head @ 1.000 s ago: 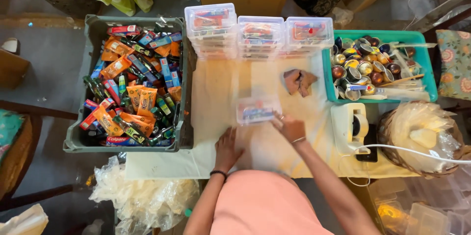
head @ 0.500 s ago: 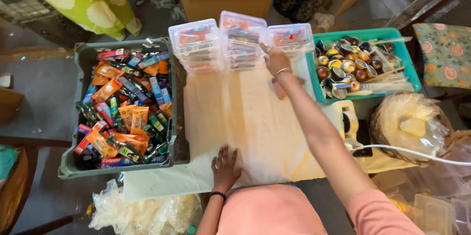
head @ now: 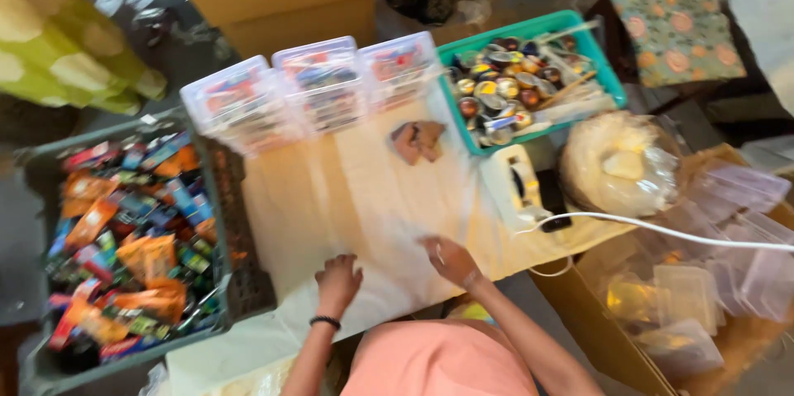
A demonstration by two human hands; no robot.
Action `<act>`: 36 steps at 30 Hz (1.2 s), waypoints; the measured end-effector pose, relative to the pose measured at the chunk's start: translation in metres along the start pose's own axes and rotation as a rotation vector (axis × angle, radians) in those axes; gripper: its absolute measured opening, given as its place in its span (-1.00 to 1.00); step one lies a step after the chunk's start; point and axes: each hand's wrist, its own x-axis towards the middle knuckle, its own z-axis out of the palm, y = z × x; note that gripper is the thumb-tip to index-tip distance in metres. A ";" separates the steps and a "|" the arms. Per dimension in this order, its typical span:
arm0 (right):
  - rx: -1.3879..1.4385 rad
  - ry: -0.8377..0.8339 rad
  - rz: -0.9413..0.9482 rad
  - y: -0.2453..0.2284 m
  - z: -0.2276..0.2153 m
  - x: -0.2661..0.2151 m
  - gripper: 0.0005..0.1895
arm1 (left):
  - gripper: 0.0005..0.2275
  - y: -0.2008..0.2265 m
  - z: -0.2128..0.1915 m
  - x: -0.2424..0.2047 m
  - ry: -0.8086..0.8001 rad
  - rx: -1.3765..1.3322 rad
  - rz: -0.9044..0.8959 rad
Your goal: The person sorts small packaged items from a large green bin and places them into clear plastic bags. They then place the filled bags into small clear plastic containers and stack them on the table.
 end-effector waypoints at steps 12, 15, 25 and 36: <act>0.149 0.502 0.726 0.074 -0.170 -0.234 -0.76 | -0.72 0.333 -0.081 0.175 0.345 -0.215 0.648; 0.120 0.696 0.793 0.088 -0.206 -0.240 -0.77 | -0.72 0.409 -0.096 0.166 0.343 -0.409 0.564; -0.336 0.812 0.475 0.225 -0.345 -0.097 -0.64 | -0.84 0.551 0.014 0.160 0.226 -0.118 1.313; 0.306 0.262 0.358 0.391 -0.368 -0.074 -0.34 | -0.56 0.582 0.042 0.150 0.251 -0.064 1.098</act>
